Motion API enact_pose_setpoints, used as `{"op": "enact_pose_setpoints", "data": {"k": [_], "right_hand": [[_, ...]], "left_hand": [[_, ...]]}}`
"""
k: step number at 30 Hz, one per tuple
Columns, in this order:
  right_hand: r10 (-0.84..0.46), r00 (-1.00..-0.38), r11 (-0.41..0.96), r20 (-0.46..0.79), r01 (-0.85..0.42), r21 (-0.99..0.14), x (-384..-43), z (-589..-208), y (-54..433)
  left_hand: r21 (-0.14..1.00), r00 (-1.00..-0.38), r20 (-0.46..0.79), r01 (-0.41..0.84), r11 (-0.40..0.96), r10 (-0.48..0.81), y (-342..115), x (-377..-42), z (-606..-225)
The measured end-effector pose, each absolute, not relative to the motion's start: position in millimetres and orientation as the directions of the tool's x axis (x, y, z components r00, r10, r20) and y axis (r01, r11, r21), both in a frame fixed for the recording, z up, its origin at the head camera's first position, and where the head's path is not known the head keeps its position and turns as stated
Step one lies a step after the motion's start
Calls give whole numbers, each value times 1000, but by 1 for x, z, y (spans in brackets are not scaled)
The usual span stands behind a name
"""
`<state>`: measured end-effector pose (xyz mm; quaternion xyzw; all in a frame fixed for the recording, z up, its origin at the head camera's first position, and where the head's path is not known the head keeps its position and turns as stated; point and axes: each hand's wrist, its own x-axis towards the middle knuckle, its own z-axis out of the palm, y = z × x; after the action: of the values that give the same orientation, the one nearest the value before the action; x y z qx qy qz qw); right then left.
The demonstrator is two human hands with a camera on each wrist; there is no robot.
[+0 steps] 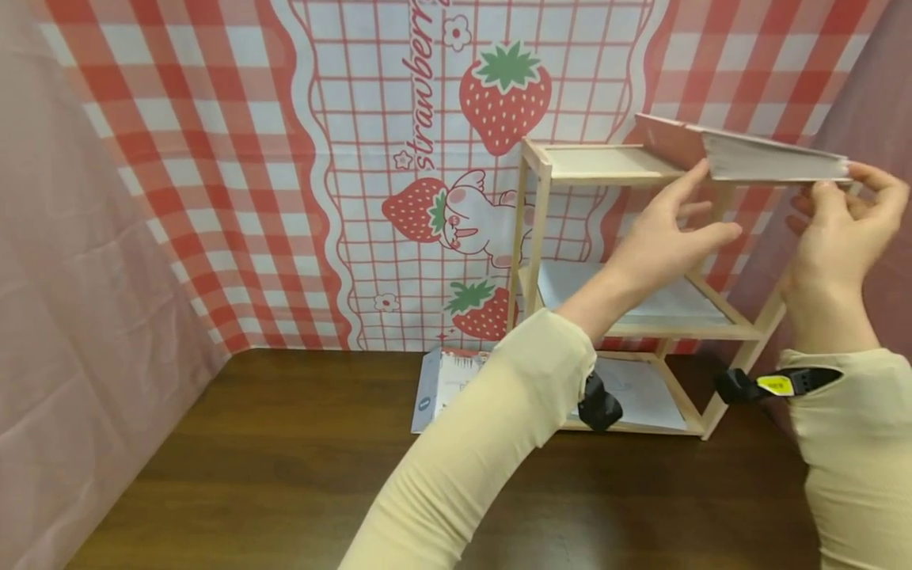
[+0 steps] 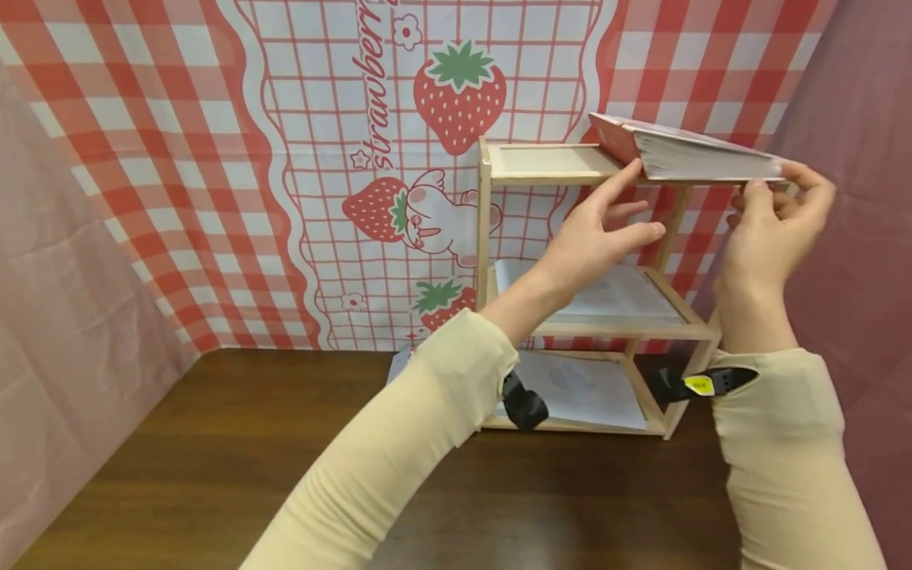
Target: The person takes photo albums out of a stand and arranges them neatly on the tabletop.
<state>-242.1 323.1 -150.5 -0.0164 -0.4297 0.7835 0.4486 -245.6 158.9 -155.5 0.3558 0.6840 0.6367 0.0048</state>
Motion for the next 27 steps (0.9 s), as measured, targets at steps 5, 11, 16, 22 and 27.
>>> {"op": "enact_pose_setpoints", "data": {"k": [5, 11, 16, 22, 27], "right_hand": [[744, -561, -251, 362, -738, -627, -243, -148, 323], [750, -570, -299, 336, -744, -597, -241, -146, 322], [729, -590, -317, 345, -739, -594, -240, -145, 318], [708, -628, -361, 323, -715, -599, -239, -145, 317], [701, -644, -385, 307, -704, -597, -236, -146, 317]], "left_hand": [[877, -766, 452, 476, -70, 458, 157, -243, -157], [857, -756, 492, 509, -85, 431, 155, -238, -163], [813, -732, 557, 578, -77, 393, 156, -235, -170], [789, -727, 594, 609, -76, 345, 158, -231, -174], [796, -746, 596, 598, -95, 299, 157, -227, -176]]}}
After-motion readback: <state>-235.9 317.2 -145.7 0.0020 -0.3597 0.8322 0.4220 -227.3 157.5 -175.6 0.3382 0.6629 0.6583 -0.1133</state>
